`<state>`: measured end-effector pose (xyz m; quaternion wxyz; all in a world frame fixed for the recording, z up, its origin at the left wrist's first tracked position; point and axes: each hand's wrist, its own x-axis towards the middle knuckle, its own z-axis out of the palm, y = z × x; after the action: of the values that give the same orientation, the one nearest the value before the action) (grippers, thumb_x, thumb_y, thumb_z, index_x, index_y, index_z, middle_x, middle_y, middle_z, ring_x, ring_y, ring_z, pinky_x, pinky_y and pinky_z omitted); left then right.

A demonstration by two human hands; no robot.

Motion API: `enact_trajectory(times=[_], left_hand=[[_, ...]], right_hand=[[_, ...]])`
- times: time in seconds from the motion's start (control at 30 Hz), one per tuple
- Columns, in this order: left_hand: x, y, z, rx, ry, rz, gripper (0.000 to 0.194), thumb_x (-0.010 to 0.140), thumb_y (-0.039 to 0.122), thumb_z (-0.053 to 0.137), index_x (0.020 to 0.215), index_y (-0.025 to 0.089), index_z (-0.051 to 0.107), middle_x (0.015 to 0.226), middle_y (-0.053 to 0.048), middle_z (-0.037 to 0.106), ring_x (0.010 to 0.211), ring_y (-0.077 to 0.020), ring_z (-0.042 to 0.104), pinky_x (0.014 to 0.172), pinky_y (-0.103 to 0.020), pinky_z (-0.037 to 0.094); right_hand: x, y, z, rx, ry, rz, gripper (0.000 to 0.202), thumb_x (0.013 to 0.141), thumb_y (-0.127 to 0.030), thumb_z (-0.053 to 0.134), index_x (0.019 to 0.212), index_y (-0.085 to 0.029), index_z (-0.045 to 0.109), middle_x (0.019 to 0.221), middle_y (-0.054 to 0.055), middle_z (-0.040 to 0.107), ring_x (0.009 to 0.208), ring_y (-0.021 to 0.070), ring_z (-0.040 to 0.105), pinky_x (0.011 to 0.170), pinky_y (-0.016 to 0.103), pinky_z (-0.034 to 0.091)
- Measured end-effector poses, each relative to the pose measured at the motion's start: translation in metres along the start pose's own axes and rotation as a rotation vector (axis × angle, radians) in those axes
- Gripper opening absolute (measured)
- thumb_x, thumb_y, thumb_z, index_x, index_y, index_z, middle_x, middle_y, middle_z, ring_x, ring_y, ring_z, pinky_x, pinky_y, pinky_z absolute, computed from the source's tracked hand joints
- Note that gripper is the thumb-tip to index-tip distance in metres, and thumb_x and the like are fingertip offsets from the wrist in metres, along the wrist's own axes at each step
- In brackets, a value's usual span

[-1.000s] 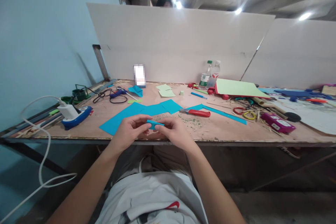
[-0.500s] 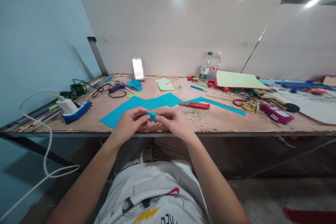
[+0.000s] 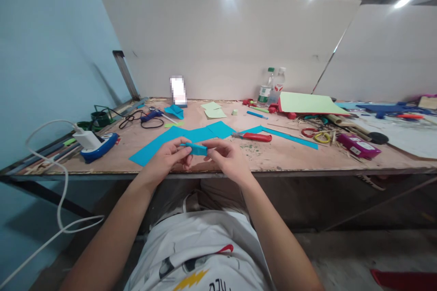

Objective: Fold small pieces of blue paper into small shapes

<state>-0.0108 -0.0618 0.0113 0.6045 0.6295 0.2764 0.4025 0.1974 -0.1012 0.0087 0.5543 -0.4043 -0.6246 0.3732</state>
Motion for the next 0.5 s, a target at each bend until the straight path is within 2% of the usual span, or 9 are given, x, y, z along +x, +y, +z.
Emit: enact_trajectory(times=[0.17, 0.37, 0.5], left_hand=[[0.0021, -0.0021, -0.0016, -0.004, -0.020, -0.008, 0.050, 0.080, 0.056, 0.084, 0.098, 0.017, 0.059, 0.062, 0.003, 0.065, 0.054, -0.0117, 0.059, 0.056, -0.024, 0.052], [0.0018, -0.0019, -0.0016, 0.011, -0.021, -0.020, 0.049, 0.081, 0.056, 0.084, 0.097, 0.016, 0.060, 0.061, 0.004, 0.063, 0.052, -0.0103, 0.055, 0.053, -0.022, 0.047], [0.0020, -0.0018, -0.0014, 0.026, -0.016, -0.025, 0.051, 0.078, 0.057, 0.085, 0.096, 0.017, 0.059, 0.060, 0.005, 0.061, 0.050, -0.0098, 0.053, 0.052, -0.021, 0.045]], right_hand=[[-0.0008, -0.0023, 0.0012, -0.051, 0.043, -0.027, 0.020, 0.082, -0.032, 0.074, 0.094, -0.019, 0.083, 0.089, 0.005, 0.079, 0.070, 0.0171, 0.072, 0.068, 0.029, 0.058], [-0.0010, -0.0030, 0.0009, -0.098, 0.039, -0.003, 0.023, 0.081, -0.029, 0.071, 0.094, -0.015, 0.085, 0.072, 0.004, 0.076, 0.065, 0.0182, 0.071, 0.063, 0.028, 0.055], [-0.0007, 0.0002, 0.0014, -0.111, 0.068, 0.004, 0.020, 0.080, -0.029, 0.070, 0.087, -0.015, 0.084, 0.067, 0.005, 0.075, 0.062, 0.0181, 0.069, 0.061, 0.028, 0.054]])
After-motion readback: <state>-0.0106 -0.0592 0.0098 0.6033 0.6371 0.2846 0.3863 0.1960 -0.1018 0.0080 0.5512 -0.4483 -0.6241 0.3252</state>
